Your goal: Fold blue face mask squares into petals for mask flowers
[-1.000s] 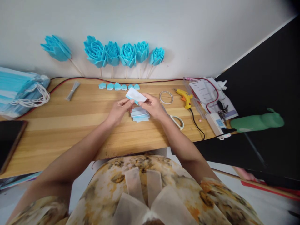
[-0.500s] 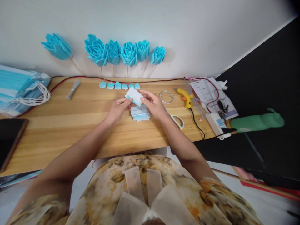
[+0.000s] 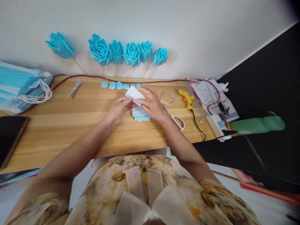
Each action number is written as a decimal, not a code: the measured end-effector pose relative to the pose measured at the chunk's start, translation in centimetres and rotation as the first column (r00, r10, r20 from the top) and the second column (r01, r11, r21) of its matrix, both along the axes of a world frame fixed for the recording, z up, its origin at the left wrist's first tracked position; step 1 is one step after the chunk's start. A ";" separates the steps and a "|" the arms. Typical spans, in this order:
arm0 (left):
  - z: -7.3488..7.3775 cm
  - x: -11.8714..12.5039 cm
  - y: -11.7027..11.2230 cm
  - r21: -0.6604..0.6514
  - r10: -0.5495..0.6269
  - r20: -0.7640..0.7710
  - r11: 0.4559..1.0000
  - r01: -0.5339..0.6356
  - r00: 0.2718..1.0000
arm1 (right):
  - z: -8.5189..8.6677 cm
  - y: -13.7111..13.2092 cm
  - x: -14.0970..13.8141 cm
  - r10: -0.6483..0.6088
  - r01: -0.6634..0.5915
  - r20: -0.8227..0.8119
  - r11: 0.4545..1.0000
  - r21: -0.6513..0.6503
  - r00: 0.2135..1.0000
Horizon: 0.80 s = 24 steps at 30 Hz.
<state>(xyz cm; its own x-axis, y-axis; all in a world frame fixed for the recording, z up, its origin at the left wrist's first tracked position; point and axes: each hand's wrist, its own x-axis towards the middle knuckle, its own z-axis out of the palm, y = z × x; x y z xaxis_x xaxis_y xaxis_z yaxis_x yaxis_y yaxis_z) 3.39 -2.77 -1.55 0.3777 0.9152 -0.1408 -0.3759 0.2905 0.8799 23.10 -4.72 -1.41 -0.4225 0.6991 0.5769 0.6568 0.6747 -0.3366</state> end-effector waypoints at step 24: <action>-0.7 -0.2 0.0 0.216 0.089 -0.233 0.976 -0.038 0.968 | 0.0 -0.5 -0.7 -0.084 0.014 -0.300 0.974 -0.227 0.950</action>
